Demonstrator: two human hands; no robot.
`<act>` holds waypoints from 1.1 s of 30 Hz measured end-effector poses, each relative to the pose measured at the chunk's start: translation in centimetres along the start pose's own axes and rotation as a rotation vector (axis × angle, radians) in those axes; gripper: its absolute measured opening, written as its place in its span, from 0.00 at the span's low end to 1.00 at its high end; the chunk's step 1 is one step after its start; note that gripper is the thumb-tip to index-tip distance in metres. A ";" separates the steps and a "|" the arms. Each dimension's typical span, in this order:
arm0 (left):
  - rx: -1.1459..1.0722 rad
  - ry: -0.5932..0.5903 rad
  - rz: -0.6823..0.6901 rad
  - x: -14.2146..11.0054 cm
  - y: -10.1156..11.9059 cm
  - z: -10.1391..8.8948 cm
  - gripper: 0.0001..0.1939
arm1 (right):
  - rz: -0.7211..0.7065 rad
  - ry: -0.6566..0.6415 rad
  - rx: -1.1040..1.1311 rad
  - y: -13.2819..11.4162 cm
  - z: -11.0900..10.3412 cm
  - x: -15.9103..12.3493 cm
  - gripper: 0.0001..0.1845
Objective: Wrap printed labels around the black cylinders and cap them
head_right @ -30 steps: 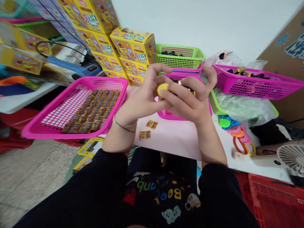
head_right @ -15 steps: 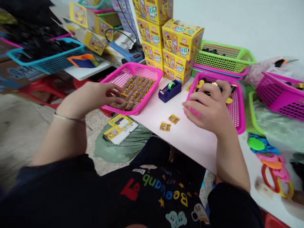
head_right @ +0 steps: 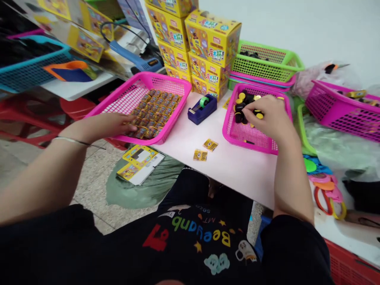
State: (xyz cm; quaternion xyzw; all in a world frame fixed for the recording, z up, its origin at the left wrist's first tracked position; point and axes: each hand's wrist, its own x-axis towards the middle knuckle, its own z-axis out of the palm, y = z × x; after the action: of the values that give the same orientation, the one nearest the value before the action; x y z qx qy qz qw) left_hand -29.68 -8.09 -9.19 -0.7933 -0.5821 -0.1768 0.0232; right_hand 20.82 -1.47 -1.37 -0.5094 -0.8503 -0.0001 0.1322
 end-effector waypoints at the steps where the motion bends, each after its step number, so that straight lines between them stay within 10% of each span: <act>1: 0.010 0.009 0.010 0.1 1.4 -0.5 0.38 | 0.039 -0.132 -0.001 0.5 0.7 0.6 0.18; 5: -0.087 0.047 0.105 -0.5 10.3 -0.3 0.27 | 0.065 -0.503 -0.001 2.0 4.6 2.3 0.15; 10: 0.036 -0.395 0.369 -3.4 18.9 7.1 0.27 | 0.037 -0.752 -0.007 3.2 6.6 2.4 0.13; 13: 0.053 -0.418 0.378 -5.2 20.2 9.9 0.28 | 0.019 -0.796 0.006 4.0 6.1 1.8 0.11; 19: -0.035 -0.426 0.456 -5.8 19.4 8.3 0.27 | -0.128 -0.839 0.175 5.5 5.3 0.9 0.17; 23: -0.121 -0.382 0.415 -3.9 19.0 8.5 0.24 | -0.138 -0.601 0.174 5.8 3.8 1.4 0.14; 26: -0.191 -0.349 0.345 -2.3 19.3 9.0 0.17 | -0.131 -0.195 0.224 4.4 1.4 1.1 0.15; 30: -0.317 -0.292 0.265 -0.3 19.9 8.1 0.09 | -0.123 0.518 0.713 1.1 -0.7 0.2 0.12; 33: -0.411 -0.136 0.152 1.8 20.4 6.7 0.08 | -0.073 0.707 1.089 -0.8 -0.7 0.0 0.17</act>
State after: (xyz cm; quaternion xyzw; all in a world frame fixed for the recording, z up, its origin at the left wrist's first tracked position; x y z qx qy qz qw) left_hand -8.54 -11.39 -11.49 -0.8330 -0.4728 -0.2355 -0.1647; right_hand 20.28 -1.95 -0.57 -0.3096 -0.6507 0.2586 0.6434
